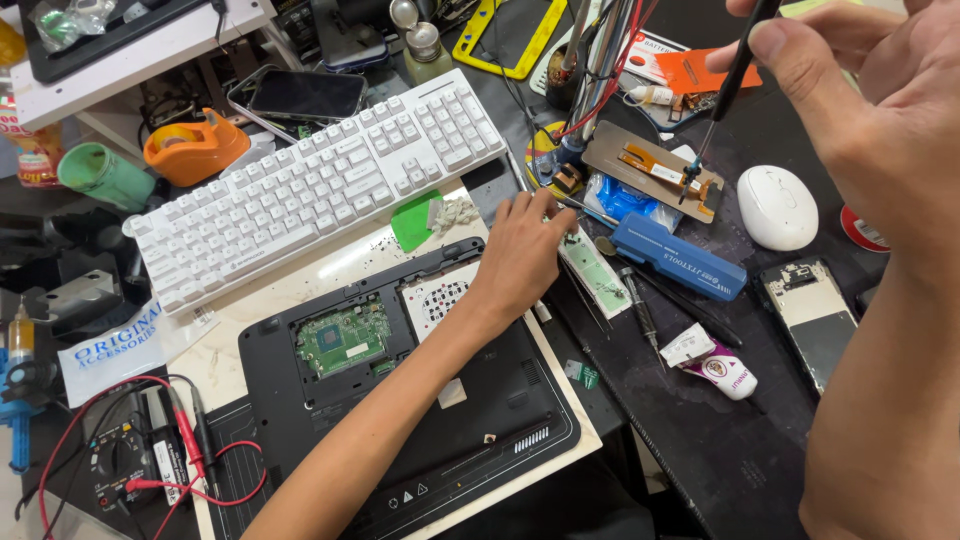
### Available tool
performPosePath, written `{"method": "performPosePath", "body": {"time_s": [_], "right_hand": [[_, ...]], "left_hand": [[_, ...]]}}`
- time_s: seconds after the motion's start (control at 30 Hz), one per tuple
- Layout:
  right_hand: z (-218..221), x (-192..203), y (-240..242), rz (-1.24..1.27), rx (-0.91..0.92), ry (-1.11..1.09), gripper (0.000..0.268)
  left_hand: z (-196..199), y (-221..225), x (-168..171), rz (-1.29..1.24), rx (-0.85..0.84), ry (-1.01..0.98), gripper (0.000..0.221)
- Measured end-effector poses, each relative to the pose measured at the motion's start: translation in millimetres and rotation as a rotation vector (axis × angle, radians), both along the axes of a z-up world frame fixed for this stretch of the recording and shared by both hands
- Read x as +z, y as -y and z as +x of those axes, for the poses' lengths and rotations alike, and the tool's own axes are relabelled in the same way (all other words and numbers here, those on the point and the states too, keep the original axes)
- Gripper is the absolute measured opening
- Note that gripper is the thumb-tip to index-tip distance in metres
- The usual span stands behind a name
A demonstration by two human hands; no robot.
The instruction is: The person disassembles and reassembles a laptop, removing the battery and internal components with a screwdriver before fitting the bottom casing back on.
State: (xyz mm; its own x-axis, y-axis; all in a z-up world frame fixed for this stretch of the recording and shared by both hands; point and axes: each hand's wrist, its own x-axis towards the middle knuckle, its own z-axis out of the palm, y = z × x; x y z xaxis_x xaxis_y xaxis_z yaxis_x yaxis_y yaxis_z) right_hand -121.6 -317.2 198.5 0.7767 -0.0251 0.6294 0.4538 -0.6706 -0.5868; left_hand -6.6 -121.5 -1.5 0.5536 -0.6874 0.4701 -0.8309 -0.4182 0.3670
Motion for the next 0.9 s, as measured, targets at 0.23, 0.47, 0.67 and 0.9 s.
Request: {"method": "performPosePath", "body": {"time_s": [0.23, 0.47, 0.67, 0.9], "right_hand": [[6, 5, -8, 0.073, 0.085, 0.017, 0.019], [4, 1, -7, 0.044, 0.016, -0.004, 0.015], [6, 3, -12, 0.053, 0.008, 0.002, 0.027], [6, 3, -16, -0.041, 0.01, 0.026, 0.029]], "left_hand": [[-6, 2, 3, 0.067, -0.03, 0.042, 0.015], [-9, 6, -1, 0.035, -0.03, 0.022, 0.013], [-12, 9, -2, 0.041, -0.001, 0.05, 0.01], [-16, 14, -2, 0.019, 0.003, 0.173, 0.019]]}}
